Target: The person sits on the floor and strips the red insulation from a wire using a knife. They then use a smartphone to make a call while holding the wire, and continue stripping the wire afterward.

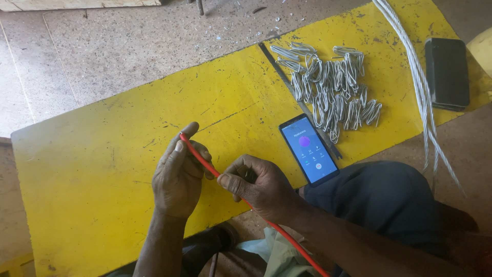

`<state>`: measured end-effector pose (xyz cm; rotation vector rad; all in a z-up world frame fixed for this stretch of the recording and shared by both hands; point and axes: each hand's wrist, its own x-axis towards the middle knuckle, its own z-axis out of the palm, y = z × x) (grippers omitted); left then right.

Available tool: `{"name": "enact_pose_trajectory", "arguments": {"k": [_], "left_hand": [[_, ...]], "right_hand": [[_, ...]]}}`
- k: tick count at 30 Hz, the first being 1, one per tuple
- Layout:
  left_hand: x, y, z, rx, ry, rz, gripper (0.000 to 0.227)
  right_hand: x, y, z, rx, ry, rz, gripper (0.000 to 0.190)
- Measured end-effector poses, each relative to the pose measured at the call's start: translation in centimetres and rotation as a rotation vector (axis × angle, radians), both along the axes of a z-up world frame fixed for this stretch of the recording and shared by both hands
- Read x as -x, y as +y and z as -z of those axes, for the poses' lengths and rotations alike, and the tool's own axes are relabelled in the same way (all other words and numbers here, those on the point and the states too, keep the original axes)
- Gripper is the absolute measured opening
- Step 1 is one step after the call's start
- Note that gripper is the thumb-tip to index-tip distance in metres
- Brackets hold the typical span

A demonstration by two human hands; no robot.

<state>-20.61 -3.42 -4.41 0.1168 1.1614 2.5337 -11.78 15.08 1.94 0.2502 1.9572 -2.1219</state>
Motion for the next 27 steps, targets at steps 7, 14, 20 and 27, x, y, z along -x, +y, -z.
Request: {"name": "enact_pose_trajectory", "arguments": {"k": [7,14,20,27], "left_hand": [[0.1,0.0,0.2,-0.012,0.011,0.015,0.050],[-0.1,0.2,-0.4,-0.015,0.016,0.022,0.053],[-0.1,0.5,-0.5,0.128,0.062,0.005,0.050],[-0.5,1.1,-0.8,0.343,0.166,-0.043,0.046]], "right_hand": [[0.0,0.1,-0.1,-0.018,0.005,-0.007,0.028],[-0.1,0.2,-0.2,-0.023,-0.012,-0.017,0.029],[0.1,0.1,-0.7,-0.060,-0.036,0.002,0.030],[-0.2,0.4,-1.1,-0.184,0.031,0.041,0.031]]}}
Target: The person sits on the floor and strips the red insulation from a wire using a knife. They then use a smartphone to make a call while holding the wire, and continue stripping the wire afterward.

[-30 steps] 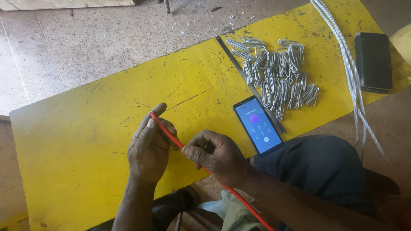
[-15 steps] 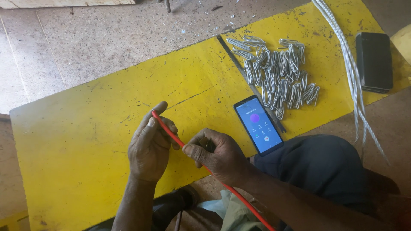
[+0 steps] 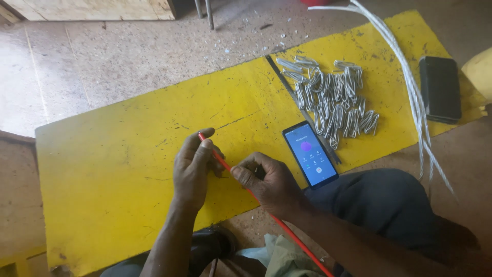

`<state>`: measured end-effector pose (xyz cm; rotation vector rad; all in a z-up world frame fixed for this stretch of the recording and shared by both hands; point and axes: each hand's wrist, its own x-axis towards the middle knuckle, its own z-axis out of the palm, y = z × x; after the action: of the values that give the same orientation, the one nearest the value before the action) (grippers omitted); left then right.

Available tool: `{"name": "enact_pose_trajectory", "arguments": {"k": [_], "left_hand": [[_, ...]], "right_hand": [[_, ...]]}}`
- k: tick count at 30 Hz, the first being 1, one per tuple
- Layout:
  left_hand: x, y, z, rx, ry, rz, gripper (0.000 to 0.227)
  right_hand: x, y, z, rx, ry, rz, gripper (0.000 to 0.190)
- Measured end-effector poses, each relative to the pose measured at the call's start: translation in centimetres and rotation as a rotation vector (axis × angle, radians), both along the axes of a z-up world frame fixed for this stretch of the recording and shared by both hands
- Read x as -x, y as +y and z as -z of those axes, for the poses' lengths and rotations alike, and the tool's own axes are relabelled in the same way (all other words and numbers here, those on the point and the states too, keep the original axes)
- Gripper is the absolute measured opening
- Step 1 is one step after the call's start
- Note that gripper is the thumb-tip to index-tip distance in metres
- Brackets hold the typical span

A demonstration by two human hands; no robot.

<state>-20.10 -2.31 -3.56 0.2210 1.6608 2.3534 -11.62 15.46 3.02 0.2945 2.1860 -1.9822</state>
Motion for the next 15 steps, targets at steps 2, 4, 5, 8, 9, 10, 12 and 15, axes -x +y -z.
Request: {"name": "enact_pose_trajectory", "arguments": {"k": [2,4,5,8,9,10,12,15], "left_hand": [[-0.3,0.4,-0.3,0.118,0.001,-0.042,0.043],[-0.8,0.7,-0.5,0.170,0.032,-0.063,0.042],[-0.8,0.9,-0.8,0.225,0.051,-0.082,0.041],[-1.3,1.4,-1.0,0.272,0.066,-0.124,0.040],[-1.6,1.4,-1.3,0.268,0.088,-0.125,0.040],[-1.8,1.5,-1.6,0.310,0.089,-0.143,0.040],[-1.8,1.9,-2.2,0.347,0.120,-0.166,0.041],[-2.5,2.3,-3.4,0.352,0.111,-0.266,0.038]], "right_hand": [[-0.4,0.3,-0.4,-0.103,0.053,0.028,0.031],[-0.6,1.1,-0.2,-0.159,0.083,0.042,0.029],[-0.5,1.6,-0.1,-0.213,0.101,0.059,0.027],[-0.6,3.7,-0.4,-0.196,0.066,0.058,0.029],[-0.8,4.2,-0.6,-0.197,0.088,0.061,0.029],[-1.1,4.7,-0.9,-0.165,0.039,0.052,0.031],[-1.2,5.8,-2.0,-0.135,0.020,0.046,0.033],[-2.0,7.7,-3.7,0.056,0.034,0.151,0.035]]}}
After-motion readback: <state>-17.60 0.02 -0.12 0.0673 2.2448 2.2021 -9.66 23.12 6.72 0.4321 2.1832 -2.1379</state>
